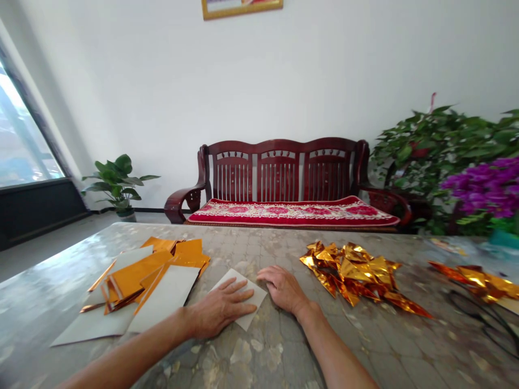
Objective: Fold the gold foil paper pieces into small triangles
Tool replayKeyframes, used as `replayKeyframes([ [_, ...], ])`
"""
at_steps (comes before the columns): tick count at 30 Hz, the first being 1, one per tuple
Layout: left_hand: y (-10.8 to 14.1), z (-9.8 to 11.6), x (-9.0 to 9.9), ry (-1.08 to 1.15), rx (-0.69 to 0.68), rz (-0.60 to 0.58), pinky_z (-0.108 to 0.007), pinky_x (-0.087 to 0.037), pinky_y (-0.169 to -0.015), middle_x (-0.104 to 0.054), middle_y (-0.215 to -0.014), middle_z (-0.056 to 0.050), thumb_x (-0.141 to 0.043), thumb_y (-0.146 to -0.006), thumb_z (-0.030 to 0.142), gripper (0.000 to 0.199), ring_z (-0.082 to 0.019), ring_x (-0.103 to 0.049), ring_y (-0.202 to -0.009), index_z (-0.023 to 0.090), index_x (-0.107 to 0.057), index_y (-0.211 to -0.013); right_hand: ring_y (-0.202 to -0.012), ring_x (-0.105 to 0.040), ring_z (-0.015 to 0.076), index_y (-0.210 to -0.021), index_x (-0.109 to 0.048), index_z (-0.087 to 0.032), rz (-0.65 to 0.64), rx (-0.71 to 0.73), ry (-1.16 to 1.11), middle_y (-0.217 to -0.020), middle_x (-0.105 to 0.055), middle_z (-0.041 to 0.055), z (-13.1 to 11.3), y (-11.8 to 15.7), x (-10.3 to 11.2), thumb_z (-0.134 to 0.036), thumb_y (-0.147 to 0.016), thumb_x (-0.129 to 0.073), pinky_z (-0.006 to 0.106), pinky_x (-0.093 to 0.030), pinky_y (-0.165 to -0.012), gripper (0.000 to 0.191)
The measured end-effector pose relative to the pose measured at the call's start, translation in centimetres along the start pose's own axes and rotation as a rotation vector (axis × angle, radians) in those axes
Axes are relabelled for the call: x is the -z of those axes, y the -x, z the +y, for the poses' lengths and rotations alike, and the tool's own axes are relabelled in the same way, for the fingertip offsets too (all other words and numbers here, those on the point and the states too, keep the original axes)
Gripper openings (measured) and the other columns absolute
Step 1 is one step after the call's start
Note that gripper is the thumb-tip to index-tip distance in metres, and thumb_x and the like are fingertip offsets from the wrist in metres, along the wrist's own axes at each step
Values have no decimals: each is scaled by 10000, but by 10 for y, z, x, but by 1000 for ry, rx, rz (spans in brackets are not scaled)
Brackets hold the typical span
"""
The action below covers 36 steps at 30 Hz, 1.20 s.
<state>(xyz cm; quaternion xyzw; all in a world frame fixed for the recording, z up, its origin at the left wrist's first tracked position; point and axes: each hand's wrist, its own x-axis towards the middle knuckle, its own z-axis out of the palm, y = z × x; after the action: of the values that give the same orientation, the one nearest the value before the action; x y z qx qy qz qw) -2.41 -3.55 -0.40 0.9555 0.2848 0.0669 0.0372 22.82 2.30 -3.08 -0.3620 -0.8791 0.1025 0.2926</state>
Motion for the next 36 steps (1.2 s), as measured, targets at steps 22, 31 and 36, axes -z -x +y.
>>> replayKeyframes([
  [22,-13,4,-18,-45,621,157,-360,-432,-924,-642,-1181,-51,-515,-946,329,228,-232,-593,-1087,263,-611,-1142,-842,-564,187,-824,-671,-190,-126,47,435,-860,-646,52,-23,-7,-8,-208,-953,-517,294,-402,-768,201],
  [31,-14,3,-17,-35,597,156,-374,-447,-934,-646,-1234,-56,-572,-930,369,216,-244,-603,-1112,258,-651,-1098,-867,-575,189,-850,-677,-214,-141,25,415,-890,-649,36,-24,-8,-5,-255,-931,-577,283,-406,-745,135],
  [36,-13,-1,-19,-13,563,203,-353,-443,-938,-665,-1203,-54,-608,-910,373,222,-237,-610,-1099,250,-657,-1089,-859,-580,191,-842,-655,-195,-118,6,456,-885,-643,54,-22,-8,-9,-226,-946,-528,290,-409,-756,167],
])
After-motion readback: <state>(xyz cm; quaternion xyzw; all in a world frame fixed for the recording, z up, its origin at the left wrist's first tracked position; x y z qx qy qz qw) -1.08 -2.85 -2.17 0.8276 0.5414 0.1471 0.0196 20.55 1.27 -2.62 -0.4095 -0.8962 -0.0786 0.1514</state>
